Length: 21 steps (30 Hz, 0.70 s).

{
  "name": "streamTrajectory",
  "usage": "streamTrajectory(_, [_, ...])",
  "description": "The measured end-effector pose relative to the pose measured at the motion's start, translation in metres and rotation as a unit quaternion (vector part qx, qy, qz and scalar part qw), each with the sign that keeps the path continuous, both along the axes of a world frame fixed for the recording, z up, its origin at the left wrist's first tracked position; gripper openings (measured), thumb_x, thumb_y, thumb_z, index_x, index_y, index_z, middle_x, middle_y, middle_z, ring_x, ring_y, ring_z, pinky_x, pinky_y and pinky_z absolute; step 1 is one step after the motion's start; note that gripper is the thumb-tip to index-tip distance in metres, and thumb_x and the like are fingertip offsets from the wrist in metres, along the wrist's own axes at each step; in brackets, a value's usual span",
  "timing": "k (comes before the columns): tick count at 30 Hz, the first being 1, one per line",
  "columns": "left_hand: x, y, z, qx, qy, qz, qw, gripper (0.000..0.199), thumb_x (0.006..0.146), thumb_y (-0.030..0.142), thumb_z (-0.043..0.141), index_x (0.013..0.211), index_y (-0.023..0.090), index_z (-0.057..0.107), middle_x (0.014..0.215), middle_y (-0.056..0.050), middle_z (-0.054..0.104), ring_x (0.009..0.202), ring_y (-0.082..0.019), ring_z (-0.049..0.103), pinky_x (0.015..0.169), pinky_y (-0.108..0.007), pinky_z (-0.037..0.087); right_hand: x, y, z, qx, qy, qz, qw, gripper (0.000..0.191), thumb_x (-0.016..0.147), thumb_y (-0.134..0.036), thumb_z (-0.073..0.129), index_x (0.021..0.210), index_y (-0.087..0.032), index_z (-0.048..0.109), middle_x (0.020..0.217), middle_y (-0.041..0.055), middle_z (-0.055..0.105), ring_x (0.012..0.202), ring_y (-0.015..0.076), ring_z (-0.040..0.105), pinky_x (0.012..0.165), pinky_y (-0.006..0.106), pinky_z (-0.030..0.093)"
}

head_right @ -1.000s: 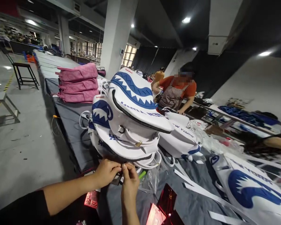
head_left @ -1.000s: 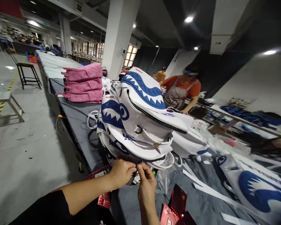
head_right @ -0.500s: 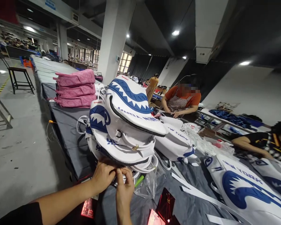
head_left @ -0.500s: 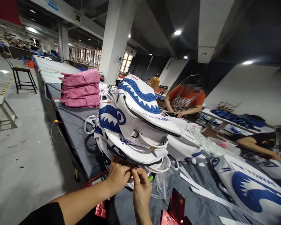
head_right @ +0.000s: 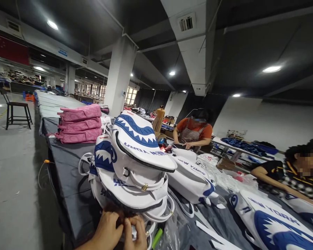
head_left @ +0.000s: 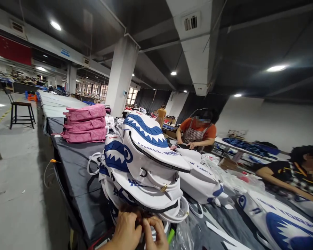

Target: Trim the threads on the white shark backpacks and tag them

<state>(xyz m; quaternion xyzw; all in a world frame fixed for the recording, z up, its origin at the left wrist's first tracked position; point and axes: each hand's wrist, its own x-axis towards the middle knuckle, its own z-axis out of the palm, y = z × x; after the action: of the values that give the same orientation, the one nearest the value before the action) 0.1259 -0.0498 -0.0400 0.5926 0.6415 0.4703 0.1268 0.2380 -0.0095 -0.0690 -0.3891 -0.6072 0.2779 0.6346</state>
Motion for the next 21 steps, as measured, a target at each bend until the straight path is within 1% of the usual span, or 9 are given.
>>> streamTrajectory(2, [0.001,0.0,-0.001,0.006,0.003,-0.036,0.999,0.024,0.073,0.008,0.051,0.08,0.021,0.07,0.089,-0.006,0.072,0.1,-0.023,0.064,0.11,-0.045,0.036,0.003,0.001,0.0,-0.011,-0.001,-0.001,1.0,0.04,0.078,-0.06,0.067,0.065,-0.021,0.067,0.08,0.0049,0.064,0.083,0.0226,0.058,0.083,0.034,0.043])
streamTrajectory(4, [0.002,-0.001,-0.001,0.0,-0.015,-0.065,0.998,0.027,0.076,0.008,0.048,0.077,0.023,0.071,0.083,-0.002,0.073,0.093,-0.021,0.066,0.115,-0.048,0.031,0.007,0.001,0.002,-0.028,-0.022,0.018,0.999,0.038,0.077,-0.057,0.069,0.066,-0.021,0.068,0.082,0.006,0.066,0.084,0.0233,0.06,0.083,0.034,0.045])
streamTrajectory(6, [0.003,-0.002,0.0,-0.01,-0.015,-0.048,0.999,0.026,0.079,0.01,0.048,0.076,0.022,0.071,0.078,-0.002,0.072,0.085,-0.021,0.068,0.114,-0.052,0.031,0.01,-0.001,0.008,-0.04,-0.04,0.033,0.998,0.034,0.078,-0.052,0.069,0.068,-0.02,0.068,0.082,0.0061,0.067,0.083,0.0229,0.062,0.08,0.033,0.047])
streamTrajectory(9, [0.001,-0.007,0.001,-0.023,0.017,-0.018,0.999,0.024,0.083,0.018,0.048,0.086,0.018,0.071,0.086,-0.01,0.074,0.087,-0.026,0.069,0.098,-0.048,0.048,0.004,-0.013,0.02,-0.044,-0.02,0.022,0.999,0.028,0.08,-0.045,0.066,0.067,-0.02,0.065,0.077,0.0039,0.064,0.079,0.0203,0.06,0.076,0.031,0.047])
streamTrajectory(11, [-0.004,-0.01,0.0,-0.02,0.031,-0.056,0.998,0.03,0.087,0.021,0.042,0.094,0.017,0.072,0.093,-0.012,0.075,0.09,-0.025,0.071,0.086,-0.039,0.053,-0.004,-0.023,0.029,-0.048,0.005,0.025,0.998,0.023,0.082,-0.037,0.064,0.067,-0.02,0.063,0.076,0.0021,0.061,0.078,0.0185,0.058,0.076,0.03,0.045])
streamTrajectory(13, [-0.01,-0.01,0.001,-0.002,0.037,-0.078,0.996,0.033,0.088,0.023,0.041,0.097,0.019,0.072,0.096,-0.011,0.076,0.089,-0.023,0.072,0.081,-0.034,0.054,-0.012,-0.029,0.037,-0.059,0.025,0.036,0.997,0.017,0.081,-0.03,0.062,0.067,-0.02,0.061,0.077,0.0009,0.06,0.079,0.0172,0.057,0.077,0.029,0.044])
streamTrajectory(17, [-0.021,-0.005,0.006,0.041,0.071,-0.051,0.995,0.029,0.083,0.033,0.049,0.088,0.017,0.073,0.086,-0.01,0.076,0.08,-0.026,0.073,0.075,-0.034,0.055,-0.018,-0.031,0.045,-0.065,0.053,0.029,0.996,0.011,0.079,-0.02,0.062,0.068,-0.02,0.06,0.079,0.0008,0.058,0.083,0.0165,0.055,0.08,0.03,0.041])
streamTrajectory(20, [-0.025,-0.006,0.012,0.025,0.065,-0.112,0.991,0.034,0.085,0.035,0.045,0.096,0.019,0.073,0.092,-0.008,0.077,0.08,-0.023,0.073,0.07,-0.029,0.055,-0.017,-0.034,0.045,-0.068,0.05,0.009,0.996,0.013,0.078,-0.014,0.062,0.067,-0.02,0.059,0.079,0.0001,0.058,0.083,0.016,0.054,0.081,0.03,0.039])
streamTrajectory(21, [-0.027,-0.006,0.013,0.017,0.065,-0.112,0.991,0.033,0.085,0.036,0.046,0.093,0.02,0.074,0.09,-0.006,0.077,0.077,-0.022,0.073,0.067,-0.028,0.054,-0.017,-0.035,0.044,-0.068,0.042,0.0,0.997,0.013,0.078,-0.013,0.063,0.067,-0.02,0.059,0.08,-0.0001,0.058,0.083,0.0159,0.054,0.082,0.03,0.039])
